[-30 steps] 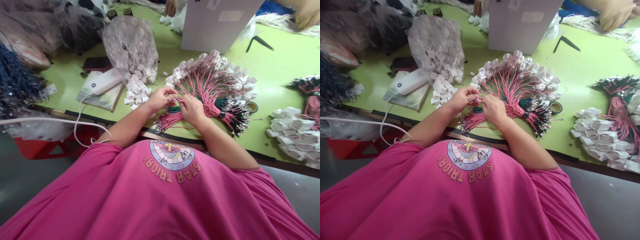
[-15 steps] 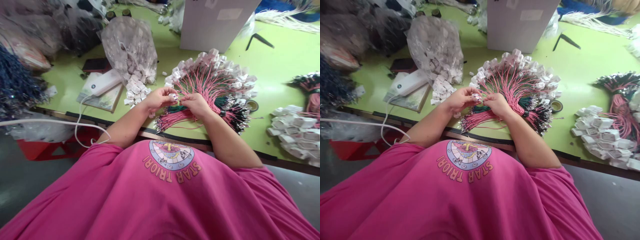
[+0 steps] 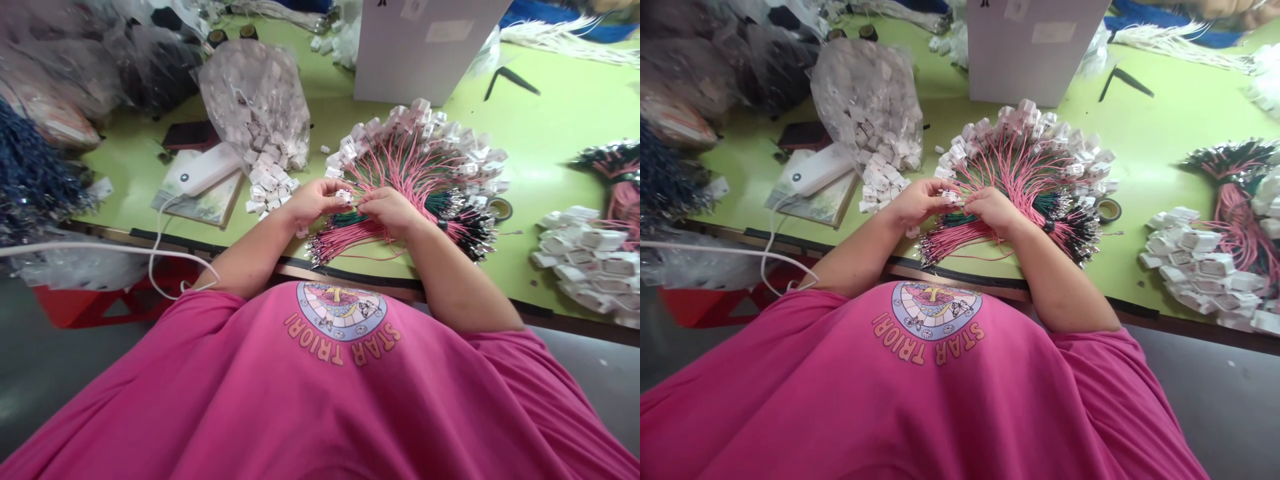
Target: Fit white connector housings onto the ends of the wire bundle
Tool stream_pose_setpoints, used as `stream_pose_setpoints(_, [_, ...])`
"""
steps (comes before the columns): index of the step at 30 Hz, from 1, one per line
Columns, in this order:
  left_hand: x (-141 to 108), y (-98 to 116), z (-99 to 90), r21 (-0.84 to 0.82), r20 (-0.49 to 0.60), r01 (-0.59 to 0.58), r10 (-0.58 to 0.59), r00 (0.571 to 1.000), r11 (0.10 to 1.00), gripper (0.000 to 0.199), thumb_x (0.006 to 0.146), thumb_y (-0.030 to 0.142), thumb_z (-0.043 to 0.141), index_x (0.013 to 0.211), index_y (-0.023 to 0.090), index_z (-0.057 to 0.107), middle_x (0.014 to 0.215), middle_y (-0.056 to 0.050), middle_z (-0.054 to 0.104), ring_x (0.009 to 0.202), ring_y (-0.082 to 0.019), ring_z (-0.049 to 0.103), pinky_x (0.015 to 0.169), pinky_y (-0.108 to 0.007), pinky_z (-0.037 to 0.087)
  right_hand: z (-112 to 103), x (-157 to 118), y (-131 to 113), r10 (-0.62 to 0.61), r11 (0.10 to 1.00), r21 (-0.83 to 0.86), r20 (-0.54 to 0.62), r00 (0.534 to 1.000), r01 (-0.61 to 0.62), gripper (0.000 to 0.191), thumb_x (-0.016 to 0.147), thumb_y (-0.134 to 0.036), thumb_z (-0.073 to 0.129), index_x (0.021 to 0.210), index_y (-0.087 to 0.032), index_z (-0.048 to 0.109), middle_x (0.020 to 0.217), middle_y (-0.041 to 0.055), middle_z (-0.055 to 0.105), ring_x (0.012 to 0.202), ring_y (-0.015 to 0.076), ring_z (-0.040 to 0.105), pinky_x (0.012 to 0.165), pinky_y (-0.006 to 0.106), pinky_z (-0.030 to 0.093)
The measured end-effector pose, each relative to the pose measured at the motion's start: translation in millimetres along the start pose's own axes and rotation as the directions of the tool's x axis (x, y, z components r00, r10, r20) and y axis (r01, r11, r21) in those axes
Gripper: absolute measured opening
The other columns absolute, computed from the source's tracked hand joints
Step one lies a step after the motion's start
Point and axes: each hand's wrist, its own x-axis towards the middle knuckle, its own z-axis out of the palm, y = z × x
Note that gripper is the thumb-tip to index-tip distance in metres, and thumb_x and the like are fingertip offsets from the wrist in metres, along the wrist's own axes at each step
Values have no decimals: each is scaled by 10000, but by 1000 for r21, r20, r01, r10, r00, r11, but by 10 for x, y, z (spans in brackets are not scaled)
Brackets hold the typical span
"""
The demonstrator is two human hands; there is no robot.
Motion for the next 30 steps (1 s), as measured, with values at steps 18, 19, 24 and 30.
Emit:
stream_pose_setpoints(18, [2,-34,93,248,-103,-83,112,988,965,487,560,342,845,935,90,664,896,-76,696,815,-147,651,830,-339,537,168,66,126,-343,751,-640,-167,924,163,138,788,-188,487,677,-168,567,662,33,579,634,151,456,618,286,317])
stream_pose_setpoints(19, [3,-3,83,317,-96,-91,128,987,944,467,582,340,833,942,92,667,907,-79,693,814,-147,645,819,-332,533,149,64,122,-342,744,-645,-147,928,172,154,809,-212,483,703,-165,586,677,40,593,643,159,470,622,289,330])
stream_pose_setpoints(24, [56,282,-7,753,-29,-229,379,925,616,274,714,242,728,962,135,682,1000,-76,645,892,-163,608,839,-325,488,24,-11,87,-554,575,-758,-85,828,307,308,917,-246,366,965,-149,655,953,110,653,885,222,556,779,345,403])
stream_pose_setpoints(30, [463,433,-134,813,108,-345,461,881,470,177,743,169,664,918,194,678,1037,-62,617,1069,-222,546,964,-367,410,219,24,171,-425,189,-906,273,863,379,350,901,-142,340,1004,-113,674,1038,163,626,953,254,527,830,377,375])
